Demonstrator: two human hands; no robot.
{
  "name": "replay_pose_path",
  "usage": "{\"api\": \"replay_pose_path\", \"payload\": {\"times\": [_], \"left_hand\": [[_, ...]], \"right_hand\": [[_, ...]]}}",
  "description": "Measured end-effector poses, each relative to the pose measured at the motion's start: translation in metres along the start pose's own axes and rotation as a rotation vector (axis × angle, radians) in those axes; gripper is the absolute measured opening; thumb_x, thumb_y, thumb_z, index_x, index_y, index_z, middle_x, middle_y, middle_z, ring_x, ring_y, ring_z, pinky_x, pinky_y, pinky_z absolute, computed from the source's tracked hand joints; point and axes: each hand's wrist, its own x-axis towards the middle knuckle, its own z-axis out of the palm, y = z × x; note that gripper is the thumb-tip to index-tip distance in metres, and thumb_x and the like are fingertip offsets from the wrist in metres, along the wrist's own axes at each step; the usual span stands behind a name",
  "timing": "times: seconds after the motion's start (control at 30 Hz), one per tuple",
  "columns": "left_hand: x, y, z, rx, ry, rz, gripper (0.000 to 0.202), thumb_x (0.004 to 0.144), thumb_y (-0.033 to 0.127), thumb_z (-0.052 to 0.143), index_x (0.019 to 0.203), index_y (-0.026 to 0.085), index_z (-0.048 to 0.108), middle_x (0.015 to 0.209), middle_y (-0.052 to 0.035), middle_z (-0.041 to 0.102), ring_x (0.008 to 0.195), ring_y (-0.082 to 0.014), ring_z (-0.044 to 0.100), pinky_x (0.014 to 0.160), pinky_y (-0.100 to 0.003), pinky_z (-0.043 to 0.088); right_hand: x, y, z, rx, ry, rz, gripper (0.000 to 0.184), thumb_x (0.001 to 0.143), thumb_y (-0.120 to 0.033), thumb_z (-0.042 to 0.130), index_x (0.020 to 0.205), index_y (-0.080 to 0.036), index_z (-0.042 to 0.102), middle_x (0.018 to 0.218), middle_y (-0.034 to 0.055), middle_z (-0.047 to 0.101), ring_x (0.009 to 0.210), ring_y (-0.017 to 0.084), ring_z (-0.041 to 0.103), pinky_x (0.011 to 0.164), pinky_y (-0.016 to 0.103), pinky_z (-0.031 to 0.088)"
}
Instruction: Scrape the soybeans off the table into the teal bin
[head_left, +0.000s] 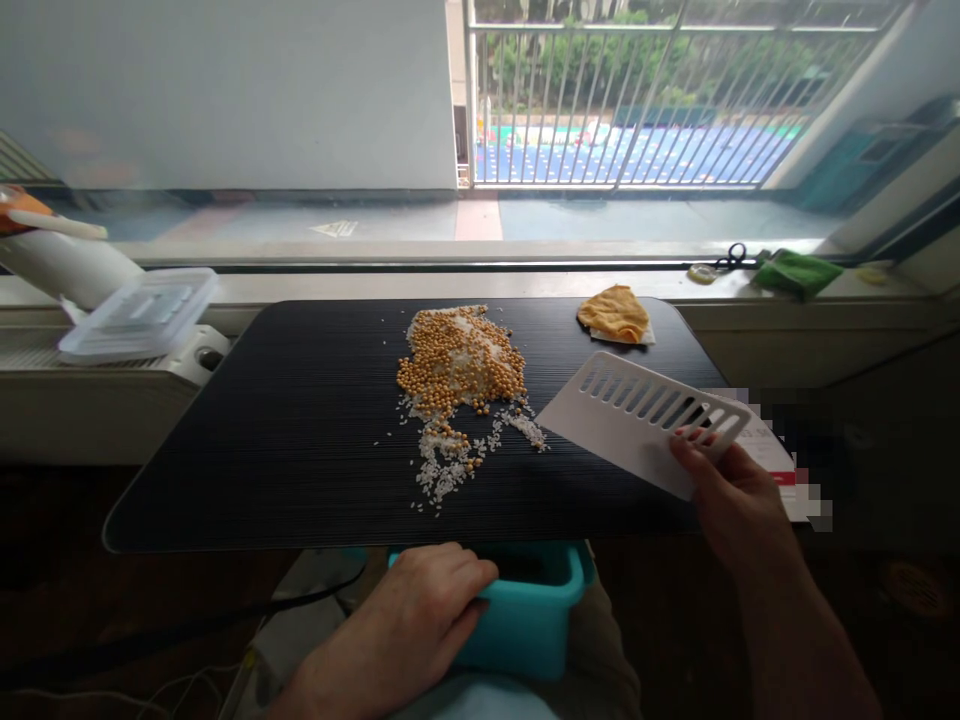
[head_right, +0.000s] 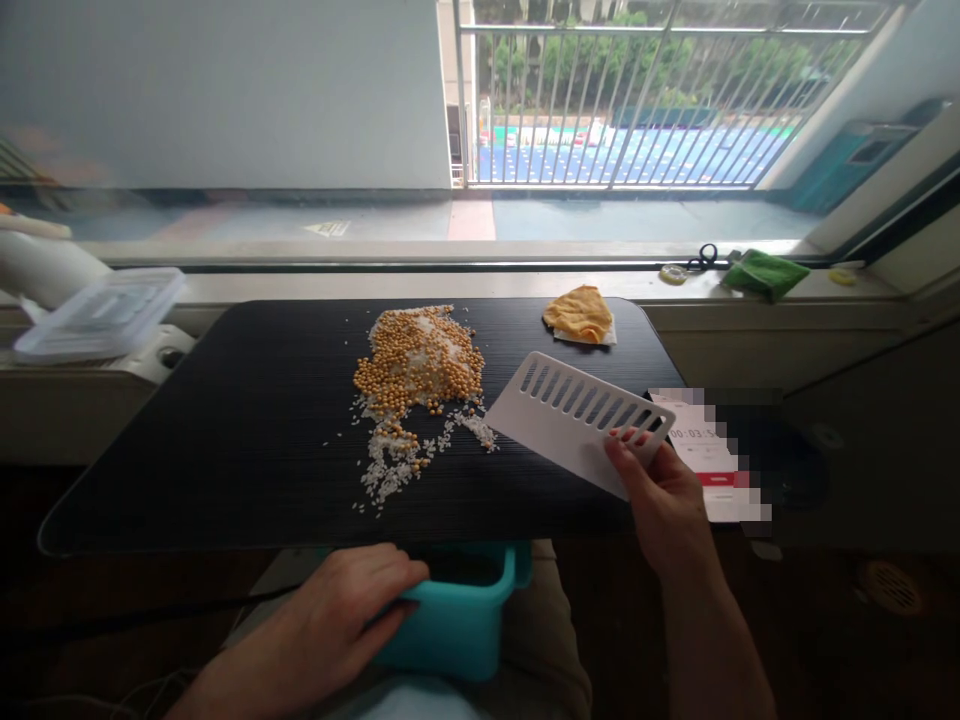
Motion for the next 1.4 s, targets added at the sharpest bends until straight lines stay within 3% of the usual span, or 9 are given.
{"api": "replay_pose_path", "payload": {"times": [0.2, 0.37, 0.53, 0.87, 0.93, 1.07, 1.13, 1.3, 1.4], "left_hand": [[0.001, 0.0, -0.001, 0.004, 0.0, -0.011, 0.02, 0.089, 0.003, 0.057, 0.101, 0.018, 0.063, 0.089, -0.0021, 0.063, 0.083, -0.0215, 0.06, 0.076, -0.032, 0.043], [0.002, 0.001, -0.001, 0.02, 0.005, -0.004, 0.02, 0.088, 0.002, 0.057, 0.1, 0.017, 0.063, 0.089, -0.0024, 0.063, 0.082, -0.0218, 0.061, 0.075, -0.032, 0.044], [0.002, -0.001, 0.001, 0.028, 0.009, 0.012, 0.018, 0.089, 0.004, 0.057, 0.1, 0.017, 0.062, 0.088, -0.0025, 0.063, 0.082, -0.0217, 0.06, 0.074, -0.031, 0.043], [0.001, -0.001, -0.001, 0.041, 0.0, 0.002, 0.017, 0.09, 0.005, 0.056, 0.1, 0.017, 0.062, 0.089, -0.003, 0.064, 0.083, -0.022, 0.061, 0.076, -0.032, 0.044], [0.001, -0.001, -0.001, 0.041, 0.002, -0.001, 0.016, 0.09, 0.005, 0.056, 0.1, 0.017, 0.063, 0.089, -0.003, 0.064, 0.083, -0.022, 0.061, 0.076, -0.032, 0.045], [-0.002, -0.002, -0.001, 0.051, 0.013, -0.012, 0.015, 0.089, 0.007, 0.057, 0.098, 0.017, 0.063, 0.088, -0.0031, 0.064, 0.083, -0.0222, 0.062, 0.074, -0.032, 0.045], [-0.003, -0.003, -0.002, 0.058, 0.01, -0.021, 0.015, 0.089, 0.007, 0.056, 0.098, 0.017, 0.063, 0.087, -0.0027, 0.064, 0.08, -0.0218, 0.062, 0.072, -0.031, 0.045], [-0.007, -0.004, -0.003, 0.061, 0.034, -0.014, 0.017, 0.089, 0.007, 0.056, 0.099, 0.018, 0.063, 0.089, -0.0029, 0.065, 0.083, -0.0217, 0.062, 0.075, -0.031, 0.046], [-0.009, -0.005, -0.003, 0.058, 0.044, -0.029, 0.017, 0.088, 0.005, 0.056, 0.099, 0.018, 0.063, 0.091, -0.0036, 0.066, 0.084, -0.0223, 0.063, 0.077, -0.032, 0.047]], "right_hand": [[-0.006, -0.008, 0.005, -0.055, -0.13, -0.026, 0.033, 0.064, -0.049, 0.085, 0.082, -0.024, 0.073, 0.087, 0.0024, 0.073, 0.087, 0.022, 0.067, 0.082, 0.034, 0.055], [-0.01, -0.009, 0.001, -0.083, -0.061, -0.027, 0.033, 0.063, -0.05, 0.084, 0.082, -0.025, 0.073, 0.085, 0.0027, 0.074, 0.087, 0.024, 0.068, 0.079, 0.035, 0.057], [-0.02, -0.012, -0.005, -0.086, -0.096, -0.019, 0.027, 0.069, -0.048, 0.081, 0.084, -0.027, 0.073, 0.088, 0.0022, 0.074, 0.088, 0.024, 0.069, 0.078, 0.034, 0.057], [-0.03, -0.016, -0.005, -0.088, -0.169, 0.048, 0.03, 0.065, -0.049, 0.083, 0.083, -0.026, 0.075, 0.087, 0.0026, 0.073, 0.088, 0.023, 0.067, 0.078, 0.032, 0.055], [-0.03, -0.016, -0.005, -0.086, -0.212, 0.048, 0.031, 0.066, -0.05, 0.083, 0.083, -0.025, 0.075, 0.088, 0.0028, 0.073, 0.087, 0.022, 0.066, 0.078, 0.031, 0.055], [-0.03, -0.018, -0.007, -0.147, -0.465, 0.102, 0.032, 0.069, -0.049, 0.081, 0.085, -0.022, 0.076, 0.084, 0.0048, 0.073, 0.079, 0.021, 0.066, 0.07, 0.029, 0.056], [-0.03, -0.019, -0.007, -0.17, -0.528, 0.096, 0.031, 0.07, -0.048, 0.08, 0.086, -0.022, 0.076, 0.083, 0.0052, 0.073, 0.077, 0.021, 0.066, 0.068, 0.029, 0.056], [-0.024, -0.023, 0.01, -0.155, -0.38, -0.072, 0.031, 0.069, -0.05, 0.08, 0.083, -0.024, 0.075, 0.085, 0.0044, 0.073, 0.081, 0.022, 0.066, 0.072, 0.03, 0.056], [-0.021, -0.025, 0.028, -0.134, -0.362, -0.113, 0.031, 0.069, -0.051, 0.08, 0.082, -0.023, 0.074, 0.082, 0.0034, 0.071, 0.078, 0.02, 0.064, 0.072, 0.03, 0.055]]}}
